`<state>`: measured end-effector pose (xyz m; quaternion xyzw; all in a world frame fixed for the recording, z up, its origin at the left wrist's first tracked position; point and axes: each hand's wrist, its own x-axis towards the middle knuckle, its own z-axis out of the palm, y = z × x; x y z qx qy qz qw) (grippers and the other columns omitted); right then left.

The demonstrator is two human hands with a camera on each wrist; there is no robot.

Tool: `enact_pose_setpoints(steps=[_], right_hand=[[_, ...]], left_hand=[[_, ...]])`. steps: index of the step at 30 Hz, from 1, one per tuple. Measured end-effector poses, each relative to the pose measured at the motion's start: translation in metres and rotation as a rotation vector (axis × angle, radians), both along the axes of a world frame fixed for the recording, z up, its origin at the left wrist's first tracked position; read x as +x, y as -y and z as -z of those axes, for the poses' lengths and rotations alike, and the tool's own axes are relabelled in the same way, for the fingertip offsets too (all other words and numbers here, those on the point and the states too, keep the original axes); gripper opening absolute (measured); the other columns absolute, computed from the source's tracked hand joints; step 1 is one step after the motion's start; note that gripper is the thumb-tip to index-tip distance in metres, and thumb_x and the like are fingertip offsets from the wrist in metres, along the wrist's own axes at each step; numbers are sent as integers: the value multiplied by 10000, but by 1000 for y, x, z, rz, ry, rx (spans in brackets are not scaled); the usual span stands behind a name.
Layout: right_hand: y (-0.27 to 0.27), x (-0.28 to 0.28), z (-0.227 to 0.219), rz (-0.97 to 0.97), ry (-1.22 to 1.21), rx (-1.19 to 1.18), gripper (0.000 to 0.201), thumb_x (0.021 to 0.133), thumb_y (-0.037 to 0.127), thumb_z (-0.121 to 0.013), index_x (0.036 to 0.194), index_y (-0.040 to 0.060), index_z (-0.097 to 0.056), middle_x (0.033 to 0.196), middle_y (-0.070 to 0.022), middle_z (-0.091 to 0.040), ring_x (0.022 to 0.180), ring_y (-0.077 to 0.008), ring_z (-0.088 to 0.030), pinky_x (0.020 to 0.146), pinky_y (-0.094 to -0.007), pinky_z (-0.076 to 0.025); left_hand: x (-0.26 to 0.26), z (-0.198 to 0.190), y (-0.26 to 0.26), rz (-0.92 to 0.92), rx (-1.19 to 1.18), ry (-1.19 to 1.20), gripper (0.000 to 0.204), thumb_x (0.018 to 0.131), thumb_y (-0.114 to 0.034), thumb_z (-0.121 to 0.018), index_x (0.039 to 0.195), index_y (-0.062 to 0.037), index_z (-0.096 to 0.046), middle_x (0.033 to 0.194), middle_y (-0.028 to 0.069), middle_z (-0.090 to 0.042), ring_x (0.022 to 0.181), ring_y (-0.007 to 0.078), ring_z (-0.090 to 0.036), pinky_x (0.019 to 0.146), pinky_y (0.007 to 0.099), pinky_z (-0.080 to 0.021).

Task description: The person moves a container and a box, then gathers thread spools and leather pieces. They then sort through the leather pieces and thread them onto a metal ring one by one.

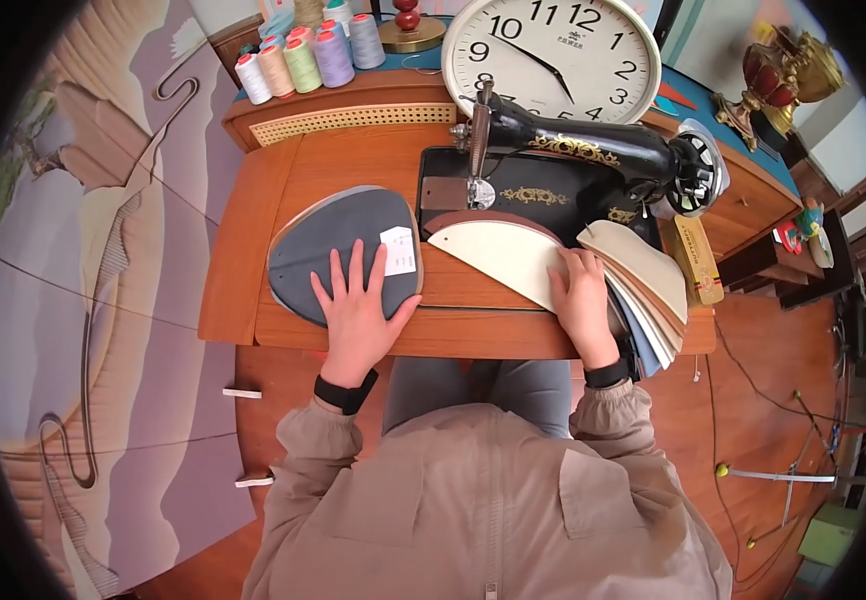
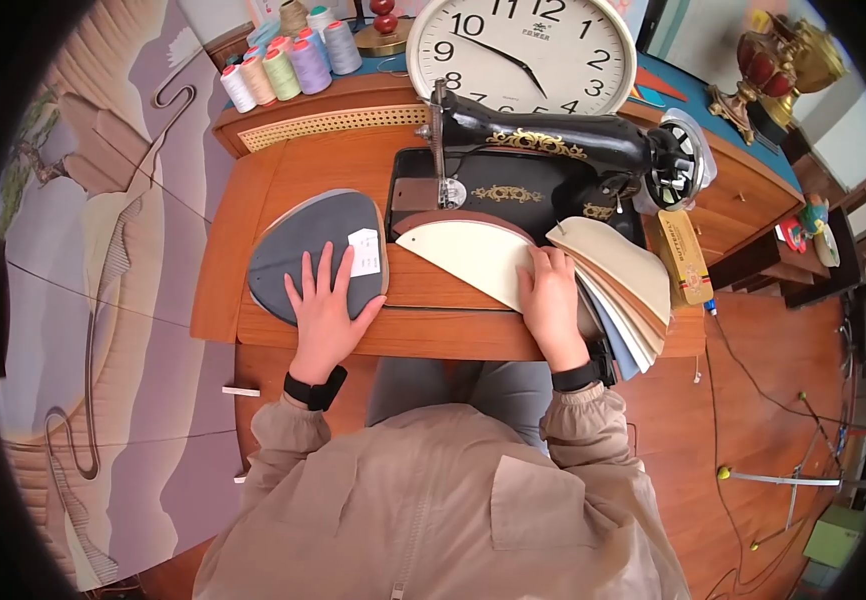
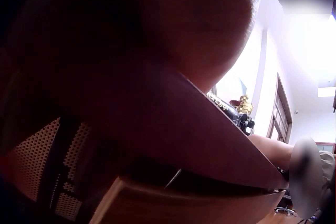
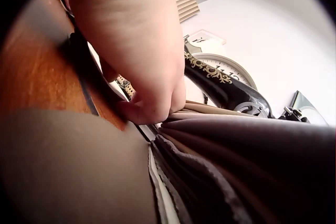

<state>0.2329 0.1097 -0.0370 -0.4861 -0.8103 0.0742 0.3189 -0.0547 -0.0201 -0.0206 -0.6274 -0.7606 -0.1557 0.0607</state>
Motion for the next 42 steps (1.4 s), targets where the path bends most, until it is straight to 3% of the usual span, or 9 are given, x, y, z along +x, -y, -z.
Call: enact_pose_setpoints(steps=[9, 14, 18, 23, 30, 32, 42], right_hand=[[-3, -7, 1, 72, -42, -6, 393, 776, 11, -673, 1165, -5, -614, 1051, -206, -592, 1021, -414, -543, 910, -473, -461], [4, -8, -10, 11, -139, -22, 294, 768, -30, -626, 1060, -7, -610, 1006, -160, -570, 975, -357, -575, 887, -441, -485], [6, -4, -9, -11, 28, 98, 289, 744, -6, -607, 1032, 14, -598, 942, -125, -571, 962, -322, -590, 825, -389, -490], [10, 3, 2, -60, 118, 239, 477, 801, 67, -554, 1267, -34, -567, 1124, -124, -624, 1051, -280, -588, 860, -373, -484], [14, 5, 6, -16, 169, 266, 524, 806, 72, -553, 1311, -62, -523, 1224, -162, -597, 1128, -300, -573, 880, -374, -485], [16, 5, 6, -19, 155, 207, 560, 817, 44, -522, 1366, -61, -473, 1320, -187, -564, 1155, -320, -565, 941, -391, -485], [18, 6, 6, -18, 158, 194, 538, 826, 31, -520, 1354, -64, -479, 1331, -203, -553, 1155, -329, -566, 951, -404, -482]], left_hand=[[1, 4, 0, -9, 10, -35, 781, 868, -500, -677, 1503, -145, -393, 1571, 160, -319, 1445, 450, -241, 1112, 698, -136], [0, -1, 0, -9, -35, -9, 789, 871, -527, -661, 1504, -144, -389, 1572, 158, -320, 1446, 446, -242, 1121, 688, -132], [0, -7, -1, -15, -68, 12, 770, 884, -542, -643, 1495, -139, -407, 1557, 175, -340, 1438, 448, -261, 1126, 684, -120], [21, -23, -3, 31, 117, 82, 619, 924, -397, -647, 1419, -71, -468, 1486, 169, -410, 1406, 380, -331, 1159, 618, -131], [67, -35, -11, 238, 182, 153, 531, 910, -242, -679, 1375, -58, -501, 1433, 147, -457, 1359, 334, -406, 1172, 566, -181], [76, -35, -17, 246, 164, 157, 515, 912, -241, -675, 1362, -54, -508, 1424, 150, -459, 1343, 343, -417, 1166, 563, -202], [103, -18, -32, 332, 83, 139, 534, 907, -296, -678, 1346, -38, -516, 1437, 181, -451, 1377, 388, -362, 1160, 552, -216]])
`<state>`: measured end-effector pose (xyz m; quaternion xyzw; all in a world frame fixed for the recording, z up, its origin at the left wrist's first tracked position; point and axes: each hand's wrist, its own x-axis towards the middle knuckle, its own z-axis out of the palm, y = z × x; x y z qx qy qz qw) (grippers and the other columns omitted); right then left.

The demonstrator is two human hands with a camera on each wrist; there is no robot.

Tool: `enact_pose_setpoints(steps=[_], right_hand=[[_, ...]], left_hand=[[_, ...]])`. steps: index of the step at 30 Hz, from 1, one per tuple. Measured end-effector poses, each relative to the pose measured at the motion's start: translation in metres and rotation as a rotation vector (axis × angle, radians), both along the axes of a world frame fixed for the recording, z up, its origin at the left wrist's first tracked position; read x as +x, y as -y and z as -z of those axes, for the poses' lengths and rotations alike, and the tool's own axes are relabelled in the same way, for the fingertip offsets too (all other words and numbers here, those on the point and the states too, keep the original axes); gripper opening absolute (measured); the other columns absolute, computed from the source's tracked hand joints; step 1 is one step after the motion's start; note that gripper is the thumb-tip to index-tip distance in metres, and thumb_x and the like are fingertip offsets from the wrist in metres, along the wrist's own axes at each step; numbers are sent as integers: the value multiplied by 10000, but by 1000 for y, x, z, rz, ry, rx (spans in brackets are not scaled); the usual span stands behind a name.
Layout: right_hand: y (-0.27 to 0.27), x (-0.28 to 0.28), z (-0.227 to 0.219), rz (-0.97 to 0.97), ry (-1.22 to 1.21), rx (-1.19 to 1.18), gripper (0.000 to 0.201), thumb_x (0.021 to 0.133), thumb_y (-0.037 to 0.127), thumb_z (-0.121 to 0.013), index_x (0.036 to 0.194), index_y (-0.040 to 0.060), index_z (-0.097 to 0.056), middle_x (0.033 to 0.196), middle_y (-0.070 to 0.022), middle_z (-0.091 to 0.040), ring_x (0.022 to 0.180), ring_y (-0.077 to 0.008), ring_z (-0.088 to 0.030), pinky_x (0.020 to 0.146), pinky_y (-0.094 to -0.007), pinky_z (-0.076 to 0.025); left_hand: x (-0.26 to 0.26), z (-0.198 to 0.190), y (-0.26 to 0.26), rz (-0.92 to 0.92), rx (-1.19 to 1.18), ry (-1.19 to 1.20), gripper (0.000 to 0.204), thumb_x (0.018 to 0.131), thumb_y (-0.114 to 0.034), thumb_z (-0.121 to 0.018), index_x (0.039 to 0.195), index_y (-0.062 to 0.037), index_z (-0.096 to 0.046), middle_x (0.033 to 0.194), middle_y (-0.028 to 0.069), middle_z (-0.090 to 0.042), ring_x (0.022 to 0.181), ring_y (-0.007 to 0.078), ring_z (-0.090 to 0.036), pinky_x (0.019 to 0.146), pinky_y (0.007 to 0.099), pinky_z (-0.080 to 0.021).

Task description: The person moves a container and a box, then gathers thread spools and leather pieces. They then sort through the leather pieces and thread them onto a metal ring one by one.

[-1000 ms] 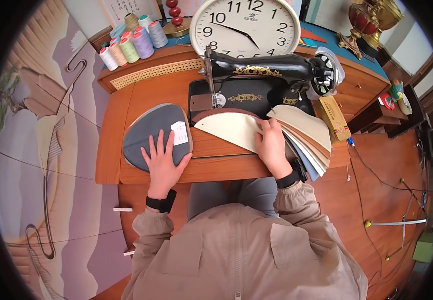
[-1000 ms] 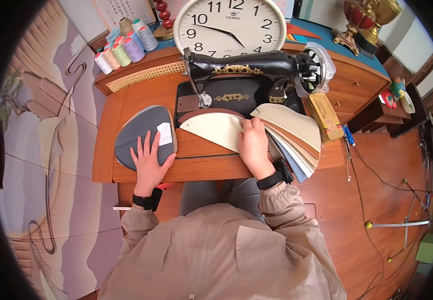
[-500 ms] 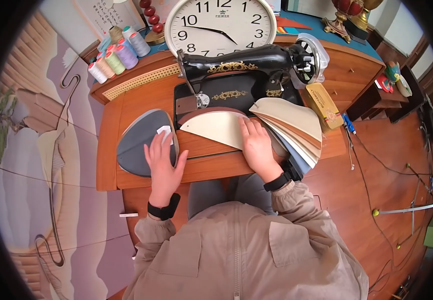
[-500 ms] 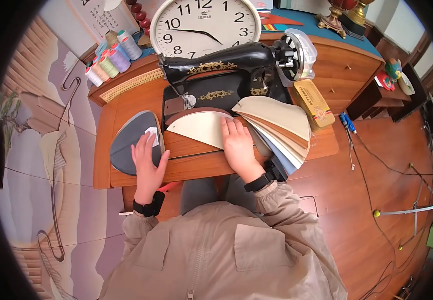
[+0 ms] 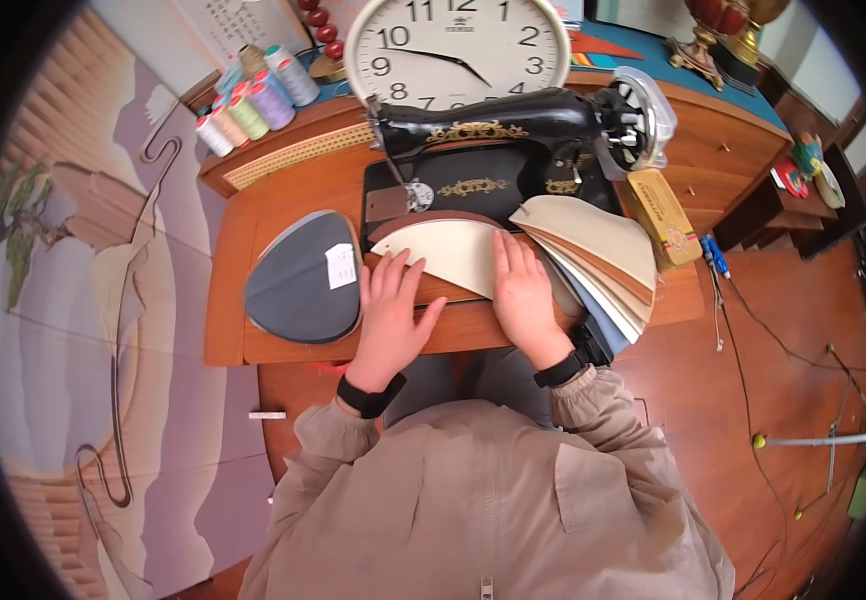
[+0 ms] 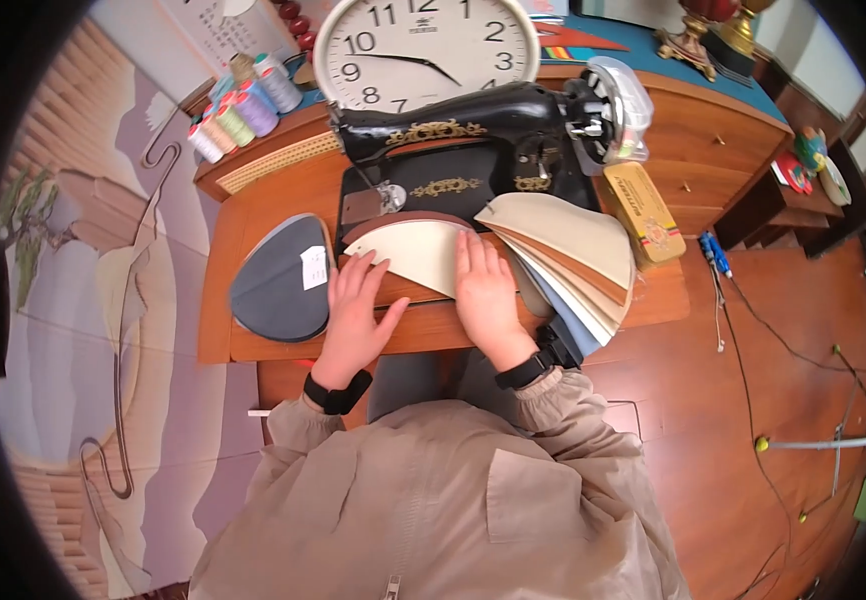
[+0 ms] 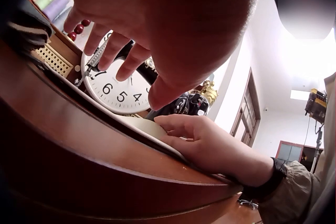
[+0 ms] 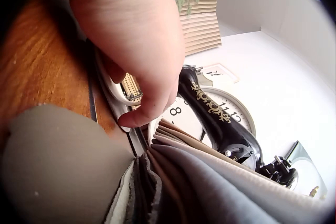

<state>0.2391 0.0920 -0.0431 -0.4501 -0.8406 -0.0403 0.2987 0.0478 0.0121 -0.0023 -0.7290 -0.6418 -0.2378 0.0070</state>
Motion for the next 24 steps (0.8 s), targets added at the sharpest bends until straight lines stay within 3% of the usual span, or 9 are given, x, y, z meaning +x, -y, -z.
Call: enact_pose_setpoints(steps=[9, 13, 24], right_hand=[[0, 1, -7, -55, -136, -70, 513, 804, -2, -544, 1310, -69, -496, 1334, -191, -531, 1155, -341, -544, 953, -400, -473], [-3, 0, -3, -63, -158, -131, 513, 794, -16, -562, 1300, -70, -499, 1286, -202, -551, 1137, -359, -541, 960, -424, -462], [-22, -9, 2, -35, -160, -200, 507, 797, 128, -732, 1232, -45, -538, 1170, -224, -574, 1106, -414, -528, 959, -481, -429]], left_hand=[[8, 16, 1, 70, -270, -18, 664, 966, -420, -582, 1513, -111, -369, 1590, 122, -302, 1468, 404, -223, 1167, 611, -164], [8, 18, 3, 70, -254, -17, 670, 965, -422, -583, 1516, -111, -364, 1592, 124, -298, 1467, 412, -222, 1166, 613, -165], [5, 34, 6, 94, -139, 12, 667, 967, -401, -578, 1515, -92, -358, 1584, 146, -294, 1453, 445, -216, 1154, 639, -139]])
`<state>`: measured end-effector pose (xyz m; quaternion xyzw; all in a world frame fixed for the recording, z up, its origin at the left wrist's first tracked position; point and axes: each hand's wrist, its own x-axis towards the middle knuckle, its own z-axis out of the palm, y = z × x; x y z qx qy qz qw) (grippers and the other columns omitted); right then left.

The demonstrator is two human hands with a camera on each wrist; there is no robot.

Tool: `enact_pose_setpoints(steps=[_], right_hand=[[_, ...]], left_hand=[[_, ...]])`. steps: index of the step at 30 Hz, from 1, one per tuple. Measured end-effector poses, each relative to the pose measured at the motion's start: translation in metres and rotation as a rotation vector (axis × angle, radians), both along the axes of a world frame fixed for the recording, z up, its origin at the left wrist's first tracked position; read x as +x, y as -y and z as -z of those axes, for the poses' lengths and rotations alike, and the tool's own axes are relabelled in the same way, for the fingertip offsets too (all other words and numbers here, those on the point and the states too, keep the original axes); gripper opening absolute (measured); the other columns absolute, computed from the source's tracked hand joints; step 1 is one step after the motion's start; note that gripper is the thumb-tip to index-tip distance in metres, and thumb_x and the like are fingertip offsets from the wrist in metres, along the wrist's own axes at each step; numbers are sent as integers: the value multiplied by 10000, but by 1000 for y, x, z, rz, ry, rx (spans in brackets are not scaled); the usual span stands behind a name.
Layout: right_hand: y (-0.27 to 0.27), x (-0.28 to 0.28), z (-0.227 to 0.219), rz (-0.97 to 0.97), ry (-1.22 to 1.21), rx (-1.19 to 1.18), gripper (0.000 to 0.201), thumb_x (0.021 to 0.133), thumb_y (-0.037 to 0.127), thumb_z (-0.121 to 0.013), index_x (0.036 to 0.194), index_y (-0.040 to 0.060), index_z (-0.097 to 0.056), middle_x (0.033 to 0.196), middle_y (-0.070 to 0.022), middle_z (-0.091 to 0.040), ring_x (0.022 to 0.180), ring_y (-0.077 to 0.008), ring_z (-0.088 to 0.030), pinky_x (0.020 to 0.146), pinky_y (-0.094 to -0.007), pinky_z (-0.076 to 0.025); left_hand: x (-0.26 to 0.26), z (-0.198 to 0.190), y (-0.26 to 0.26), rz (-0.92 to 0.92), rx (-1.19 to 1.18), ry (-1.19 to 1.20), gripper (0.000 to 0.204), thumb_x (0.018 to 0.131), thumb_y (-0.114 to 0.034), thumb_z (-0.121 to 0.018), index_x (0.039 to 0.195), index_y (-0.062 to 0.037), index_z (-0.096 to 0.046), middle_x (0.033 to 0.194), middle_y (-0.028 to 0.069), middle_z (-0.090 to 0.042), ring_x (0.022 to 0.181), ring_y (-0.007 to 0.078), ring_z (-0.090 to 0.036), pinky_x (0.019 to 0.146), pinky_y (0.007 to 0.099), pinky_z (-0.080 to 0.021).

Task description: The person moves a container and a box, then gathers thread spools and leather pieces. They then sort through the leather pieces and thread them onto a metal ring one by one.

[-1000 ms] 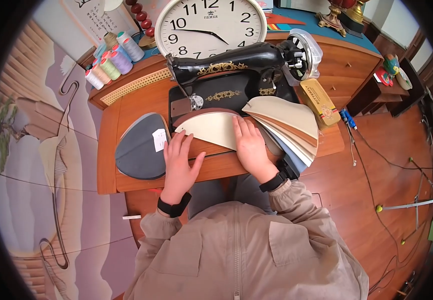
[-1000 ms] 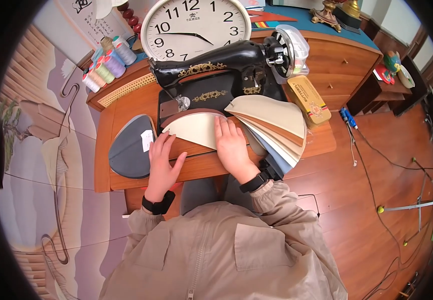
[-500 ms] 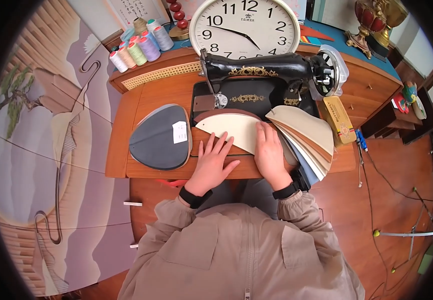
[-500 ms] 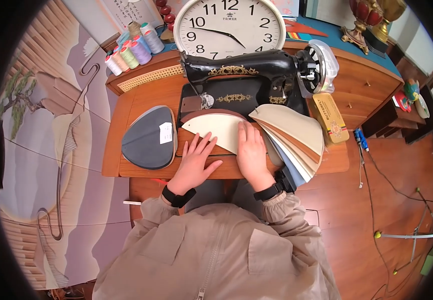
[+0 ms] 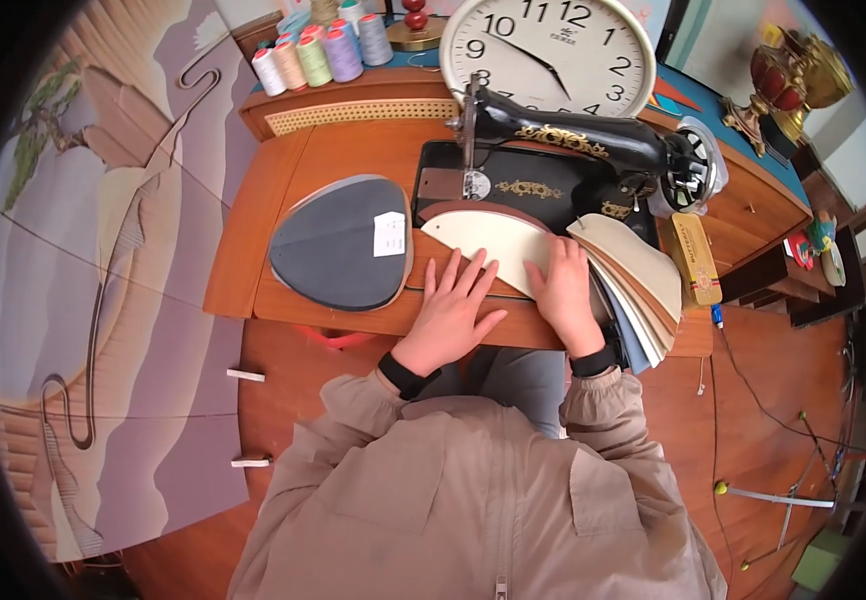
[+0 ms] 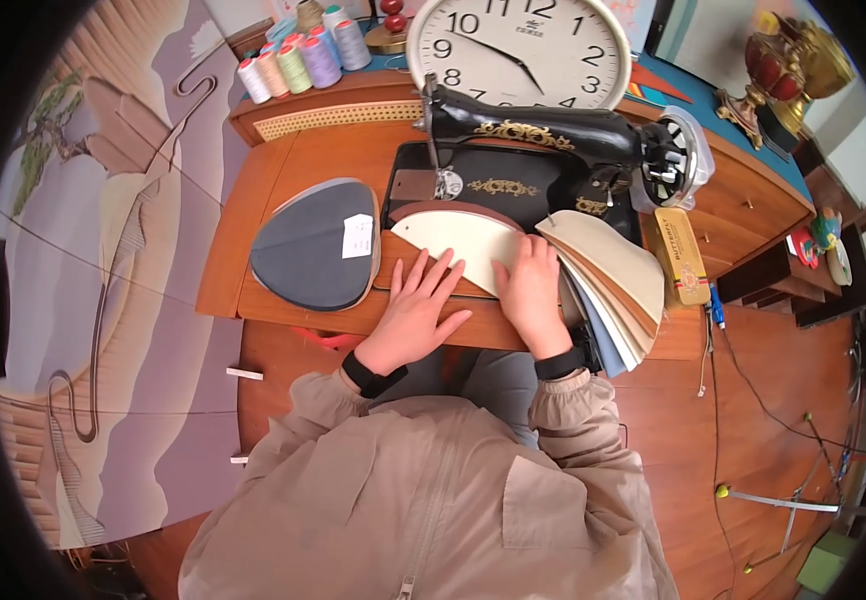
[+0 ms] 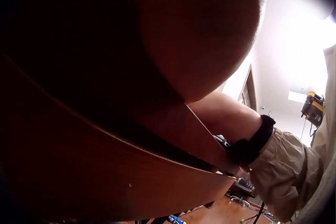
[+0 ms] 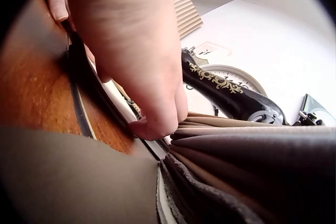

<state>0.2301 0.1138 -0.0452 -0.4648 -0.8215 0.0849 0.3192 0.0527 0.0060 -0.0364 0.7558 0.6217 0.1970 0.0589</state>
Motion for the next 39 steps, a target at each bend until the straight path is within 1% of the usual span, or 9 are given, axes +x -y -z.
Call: enact_pose_setpoints(steps=[15, 18, 21, 22, 25, 29, 32, 33, 39], right_hand=[[16, -13, -29, 14, -33, 218, 138, 839, 12, -641, 972, 49, -652, 935, -94, -624, 889, -308, -591, 777, -412, -496], [37, -11, -52, 4, -46, 226, 134, 852, 4, -641, 970, 69, -644, 908, -78, -656, 823, -287, -627, 702, -374, -518], [63, -7, -62, -56, -171, 185, 164, 848, -47, -645, 986, 42, -636, 940, -104, -689, 807, -306, -669, 703, -381, -536], [71, -6, -63, -51, -171, 185, 164, 848, -47, -645, 986, 42, -636, 940, -104, -689, 807, -306, -669, 703, -381, -536], [91, 1, -58, -222, -237, 209, 218, 799, -69, -684, 1000, -11, -626, 1002, -138, -693, 927, -324, -683, 750, -367, -540], [113, 15, -55, -399, -212, 255, 275, 757, -76, -683, 1018, -2, -637, 1071, -127, -699, 1041, -335, -664, 801, -381, -522], [122, 25, -54, -484, -182, 333, 303, 728, -78, -690, 1014, 8, -639, 1078, -126, -700, 1050, -322, -664, 781, -377, -523], [121, 27, -54, -498, -180, 353, 326, 704, -77, -698, 1012, 14, -644, 1078, -119, -701, 1054, -313, -664, 769, -365, -523], [114, 18, -70, -563, -165, 217, 276, 740, -83, -682, 1007, -25, -637, 1124, -147, -675, 1118, -343, -633, 872, -415, -547]], left_hand=[[-4, 2, 1, 14, 68, 58, 637, 954, -383, -592, 1474, -63, -411, 1559, 167, -324, 1438, 440, -246, 1155, 634, -137], [-13, 4, 2, 42, 107, 184, 557, 963, -339, -593, 1409, -31, -464, 1483, 195, -413, 1389, 429, -339, 1149, 569, -238], [-20, 5, 5, -44, 99, 707, 425, 1003, -274, -572, 1289, 28, -480, 1287, 212, -556, 1152, 339, -581, 993, 408, -455], [-22, 5, 5, -39, 97, 706, 425, 1003, -274, -572, 1289, 28, -480, 1287, 212, -556, 1152, 339, -581, 993, 408, -455], [-25, -15, 6, -180, -155, 1587, 479, 1055, -384, -465, 1357, -33, -340, 1245, 174, -547, 1037, 243, -647, 918, 393, -526], [-32, -30, 4, -244, -306, 1959, 472, 1041, -325, -515, 1415, -102, -331, 1326, 130, -498, 1108, 239, -613, 911, 381, -529], [-38, -32, 6, -342, -244, 1914, 550, 1002, -219, -584, 1469, -113, -314, 1299, 105, -526, 1146, 203, -588, 947, 356, -504], [-43, -32, 7, -285, -279, 1874, 568, 944, -76, -635, 1457, -94, -391, 1285, 88, -553, 1155, 163, -572, 963, 329, -484], [-68, -54, 16, -141, 22, 1686, 443, 911, 44, -638, 1336, -43, -544, 1227, 67, -626, 1083, 126, -600, 933, 282, -494]])
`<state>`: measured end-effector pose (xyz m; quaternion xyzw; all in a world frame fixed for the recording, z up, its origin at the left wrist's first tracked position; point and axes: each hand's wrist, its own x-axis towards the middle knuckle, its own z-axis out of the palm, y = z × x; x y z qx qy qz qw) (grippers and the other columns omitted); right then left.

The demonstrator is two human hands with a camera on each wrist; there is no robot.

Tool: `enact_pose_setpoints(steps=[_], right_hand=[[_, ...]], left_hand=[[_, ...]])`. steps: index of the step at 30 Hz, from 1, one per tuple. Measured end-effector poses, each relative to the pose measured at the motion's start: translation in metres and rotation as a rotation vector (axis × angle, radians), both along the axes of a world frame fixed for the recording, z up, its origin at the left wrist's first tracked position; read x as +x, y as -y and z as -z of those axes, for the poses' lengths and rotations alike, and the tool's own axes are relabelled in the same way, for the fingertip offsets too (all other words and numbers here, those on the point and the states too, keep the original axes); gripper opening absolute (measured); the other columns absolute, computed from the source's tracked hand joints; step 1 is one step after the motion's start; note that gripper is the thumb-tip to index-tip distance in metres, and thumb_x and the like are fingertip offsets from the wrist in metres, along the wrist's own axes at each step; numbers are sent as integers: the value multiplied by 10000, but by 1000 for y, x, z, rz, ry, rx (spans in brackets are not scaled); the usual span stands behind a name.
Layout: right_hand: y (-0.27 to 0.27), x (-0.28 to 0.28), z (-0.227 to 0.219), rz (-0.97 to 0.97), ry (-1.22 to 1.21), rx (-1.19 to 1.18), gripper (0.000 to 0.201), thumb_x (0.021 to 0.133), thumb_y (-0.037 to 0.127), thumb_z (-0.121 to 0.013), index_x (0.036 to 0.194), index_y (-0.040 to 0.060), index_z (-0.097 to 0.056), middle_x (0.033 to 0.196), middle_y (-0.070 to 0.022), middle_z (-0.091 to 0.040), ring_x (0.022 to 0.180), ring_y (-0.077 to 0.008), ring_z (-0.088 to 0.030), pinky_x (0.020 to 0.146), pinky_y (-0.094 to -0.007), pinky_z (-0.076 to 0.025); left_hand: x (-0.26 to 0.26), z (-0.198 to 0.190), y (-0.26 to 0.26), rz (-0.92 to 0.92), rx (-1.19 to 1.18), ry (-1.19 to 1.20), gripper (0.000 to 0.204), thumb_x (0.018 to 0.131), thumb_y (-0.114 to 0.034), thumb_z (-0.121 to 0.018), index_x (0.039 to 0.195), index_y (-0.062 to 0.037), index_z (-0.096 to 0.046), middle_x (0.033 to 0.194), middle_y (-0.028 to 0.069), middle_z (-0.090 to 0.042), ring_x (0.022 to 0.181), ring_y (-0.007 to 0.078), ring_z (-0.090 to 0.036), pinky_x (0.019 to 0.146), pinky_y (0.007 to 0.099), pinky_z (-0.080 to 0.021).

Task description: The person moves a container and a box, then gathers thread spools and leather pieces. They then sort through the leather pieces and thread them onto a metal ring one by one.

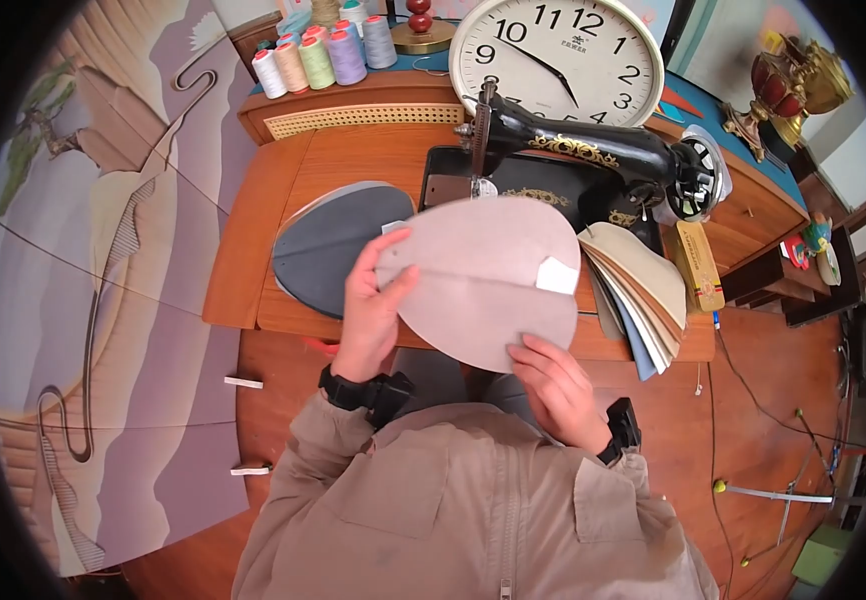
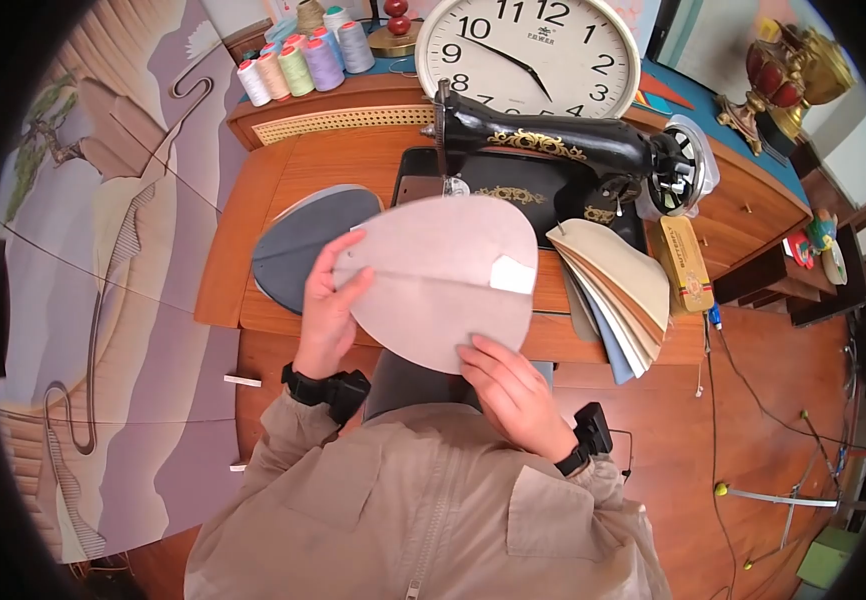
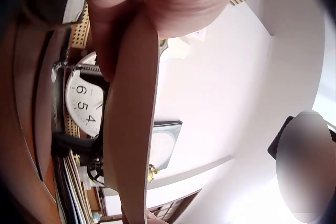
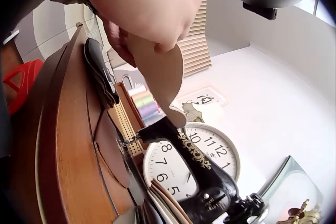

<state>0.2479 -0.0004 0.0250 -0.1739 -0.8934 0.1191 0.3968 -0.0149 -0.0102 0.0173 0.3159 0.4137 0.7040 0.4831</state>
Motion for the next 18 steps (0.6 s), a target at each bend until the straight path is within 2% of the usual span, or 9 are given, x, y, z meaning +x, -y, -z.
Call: enact_pose_setpoints(steps=[5, 7, 9, 11, 12, 13, 15, 16, 18], right_hand=[[-23, -52, 3, -100, -61, -160, 218, 826, -55, -668, 1037, -32, -620, 1161, -160, -648, 1183, -355, -594, 932, -419, -529], [-26, -73, 0, -164, -83, -333, 227, 865, -40, -646, 1088, -17, -608, 1174, -158, -639, 1214, -359, -574, 961, -411, -510], [-29, -81, 5, -183, -69, -348, 260, 876, -12, -647, 1131, -9, -598, 1186, -169, -633, 1226, -369, -558, 989, -421, -489], [-30, -81, 10, -127, 19, -371, 280, 877, 21, -655, 1150, -8, -600, 1204, -178, -628, 1231, -371, -550, 1001, -434, -478], [-32, -78, 14, -93, 36, -349, 304, 867, 35, -662, 1162, -10, -599, 1188, -184, -629, 1186, -381, -564, 990, -441, -478], [-37, -73, 16, -94, 36, -348, 304, 867, 35, -662, 1162, -10, -599, 1188, -184, -629, 1186, -381, -564, 990, -441, -478], [-46, -61, 20, 76, 94, -343, 324, 851, 33, -664, 1164, -15, -597, 1167, -189, -627, 1139, -385, -575, 970, -439, -483], [-52, -55, 20, 142, 83, -289, 330, 844, 34, -665, 1163, -17, -598, 1156, -191, -628, 1118, -385, -578, 963, -437, -484], [-64, -44, 27, 301, 105, -196, 347, 837, 47, -667, 1171, -19, -600, 1151, -189, -633, 1108, -381, -579, 970, -433, -478]], left_hand=[[-53, -6, 1, -240, 24, -372, 228, 931, 33, -622, 1142, -12, -694, 1130, 66, -666, 981, 101, -609, 872, 235, -492], [-78, -5, 0, -292, -15, -406, 237, 928, 40, -615, 1144, -11, -697, 1113, 65, -672, 964, 100, -610, 858, 232, -492], [-107, 3, 1, -347, -53, -439, 246, 925, 48, -608, 1145, -11, -701, 1095, 64, -677, 946, 99, -610, 844, 229, -492], [-136, 16, 3, -338, -209, -490, 282, 928, 48, -602, 1187, -17, -692, 1162, 86, -663, 983, 130, -625, 856, 261, -516], [-144, 23, 3, -352, -200, -478, 282, 906, 69, -603, 1152, -19, -710, 1098, 71, -687, 921, 95, -614, 789, 229, -505], [-153, 28, 4, -353, -199, -479, 282, 906, 69, -603, 1152, -19, -710, 1098, 71, -687, 921, 95, -614, 789, 229, -505], [-168, 36, 5, -303, -303, -703, 390, 857, 35, -669, 1240, -38, -661, 1207, 130, -655, 1055, 188, -618, 893, 305, -501], [-164, 30, 5, -299, -303, -702, 390, 857, 35, -669, 1240, -38, -661, 1207, 130, -655, 1055, 188, -618, 893, 305, -501], [-145, 13, 8, -553, -431, -1519, 598, 798, -49, -747, 1364, -66, -555, 1379, 195, -529, 1268, 329, -504, 1050, 409, -413]])
